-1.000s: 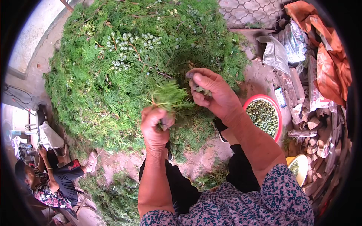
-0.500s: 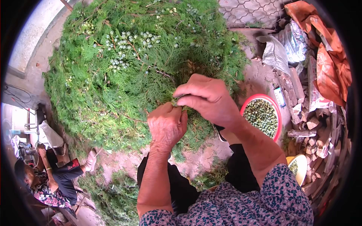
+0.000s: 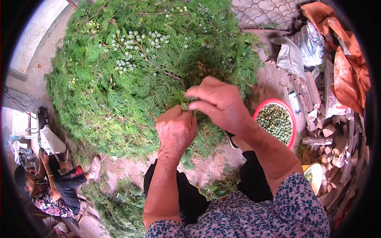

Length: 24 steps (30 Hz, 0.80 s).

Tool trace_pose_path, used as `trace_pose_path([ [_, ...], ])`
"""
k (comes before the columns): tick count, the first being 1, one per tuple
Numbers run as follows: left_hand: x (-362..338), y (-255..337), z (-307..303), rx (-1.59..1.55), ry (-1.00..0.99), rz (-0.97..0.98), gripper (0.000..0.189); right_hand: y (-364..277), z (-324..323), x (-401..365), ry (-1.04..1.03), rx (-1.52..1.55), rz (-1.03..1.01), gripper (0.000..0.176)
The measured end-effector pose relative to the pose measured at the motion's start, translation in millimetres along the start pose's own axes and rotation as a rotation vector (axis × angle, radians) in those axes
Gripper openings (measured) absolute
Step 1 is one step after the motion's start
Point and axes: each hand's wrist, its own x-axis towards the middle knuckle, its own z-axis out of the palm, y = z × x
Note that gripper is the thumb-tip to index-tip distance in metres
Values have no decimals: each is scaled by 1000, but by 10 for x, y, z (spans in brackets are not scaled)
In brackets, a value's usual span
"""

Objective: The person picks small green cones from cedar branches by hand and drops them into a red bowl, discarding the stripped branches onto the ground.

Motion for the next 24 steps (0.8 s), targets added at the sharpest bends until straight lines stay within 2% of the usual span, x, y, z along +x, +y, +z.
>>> trace_pose_path([
  [1,-15,-4,18,15,-21,8,11,11,37,-22,0,0,2,25],
  [3,-24,-3,43,29,-44,16,11,58,130,-80,-132,-6,129,26],
  [5,-10,12,70,4,21,69,12,102,134,-77,-178,-70,130,23],
  [8,-18,13,86,-38,50,138,13,208,188,-105,-136,-96,75,20],
  [10,-18,18,80,-31,53,125,13,217,211,-87,-9,75,146,13],
  [11,-15,17,74,-25,56,114,14,198,164,-69,-9,75,144,13],
  [13,-21,32,25,-26,16,79,11,72,4,15,-67,569,777,12],
  [14,-23,39,9,-28,-25,46,11,67,-10,15,-19,763,783,12],
  [15,-19,35,13,-27,-24,47,11,70,-26,17,-19,763,782,12],
  [17,-14,21,39,-3,42,30,12,84,-58,18,82,1098,769,12],
  [18,-16,9,45,-2,43,29,12,92,-62,4,122,1167,773,11],
  [22,-14,-13,70,55,57,19,14,64,-99,6,52,1103,694,11],
  [24,-15,-7,76,71,78,31,15,-19,-91,36,-176,532,667,13],
])
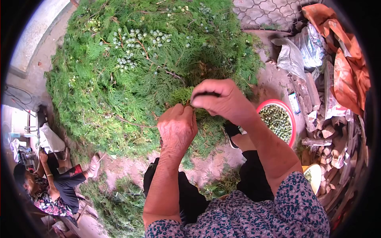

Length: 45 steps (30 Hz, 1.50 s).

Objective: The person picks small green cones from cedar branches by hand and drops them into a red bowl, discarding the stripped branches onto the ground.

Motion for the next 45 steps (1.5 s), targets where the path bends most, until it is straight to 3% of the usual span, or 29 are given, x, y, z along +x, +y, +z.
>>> trace_pose_path([
  [1,-1,2,-3,5,0,-5,15,73,21,17,2,1,0,13],
  [3,-1,-5,-2,10,0,-8,14,257,67,65,205,-505,-369,18],
  [4,-3,-11,4,7,15,-5,13,257,57,49,201,-560,-318,24],
  [10,-1,-11,-2,-10,30,25,12,355,76,107,219,-463,-370,25],
  [15,-11,6,4,-13,40,29,11,329,53,84,181,-553,-370,20],
  [20,-7,81,-30,-99,-49,-97,9,322,142,66,260,-554,-442,17],
  [23,30,113,-61,-122,-45,-124,10,389,212,70,378,-398,-492,15],
  [25,28,105,-46,-121,-32,-98,10,412,213,49,363,-12,-231,11],
  [26,20,100,-33,-118,-24,-75,10,411,237,40,363,-14,-230,11],
  [28,16,131,5,-109,-19,-94,10,406,299,37,533,-301,-411,11],
  [31,14,159,50,-95,-4,-100,10,437,284,31,547,-456,-549,13],
  [38,-138,351,63,-5,-85,-49,11,540,63,-72,751,-452,-545,6],
  [40,-200,427,0,-60,-40,-29,8,485,-98,-110,651,116,-102,11],
  [41,-217,463,-24,-127,9,-15,5,455,-136,-164,667,125,-112,11],
  [43,-291,418,101,-180,3,-9,5,379,-246,-276,355,904,14,19],
  [45,-261,479,145,-747,78,-360,9,315,-295,-377,330,953,15,21],
])
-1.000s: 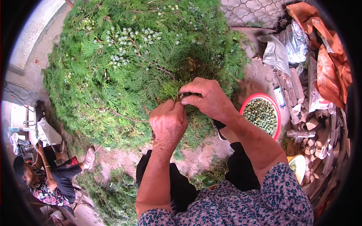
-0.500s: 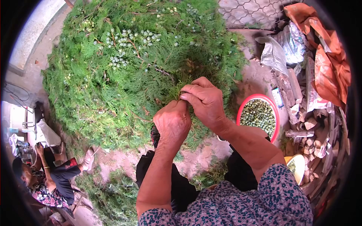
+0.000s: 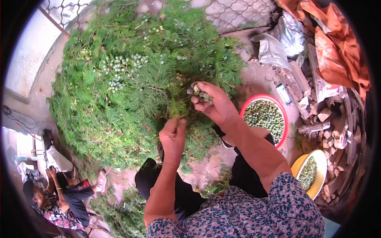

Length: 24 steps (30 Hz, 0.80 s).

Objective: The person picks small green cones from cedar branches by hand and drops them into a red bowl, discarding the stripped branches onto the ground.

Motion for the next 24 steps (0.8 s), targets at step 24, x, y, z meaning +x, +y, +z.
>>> trace_pose_path([
  [24,-985,441,-292,-1691,-84,-621,15,-693,-2109,-1416,870,328,-361,42],
])
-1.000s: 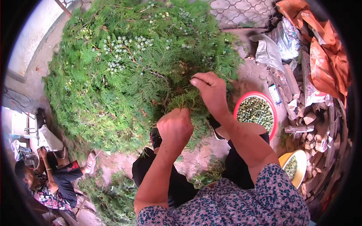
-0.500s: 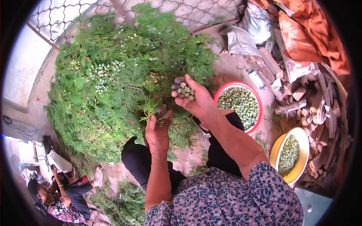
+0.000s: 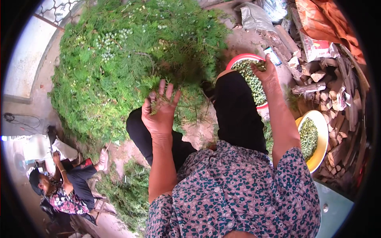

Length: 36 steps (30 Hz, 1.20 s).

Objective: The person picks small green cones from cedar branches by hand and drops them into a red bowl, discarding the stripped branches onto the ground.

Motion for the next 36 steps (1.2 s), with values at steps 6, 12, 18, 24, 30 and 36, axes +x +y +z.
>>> trace_pose_path([
  [6,-83,289,-103,-36,47,147,24,-104,-774,272,-172,-1617,-935,68],
  [12,-183,638,-40,181,30,276,28,-126,-1093,697,-152,-1652,-1120,60],
  [18,-531,1545,-81,340,97,575,36,97,-74,497,-234,-141,-186,16],
  [24,-1330,1946,-655,842,949,533,66,329,474,80,-125,-600,-283,24],
  [30,-3030,1578,-2413,240,1321,704,31,-252,-934,1427,51,-2503,-1131,24],
  [36,-4720,1428,-2973,-26,1998,981,27,-520,-1420,2133,297,-1938,-886,22],
])
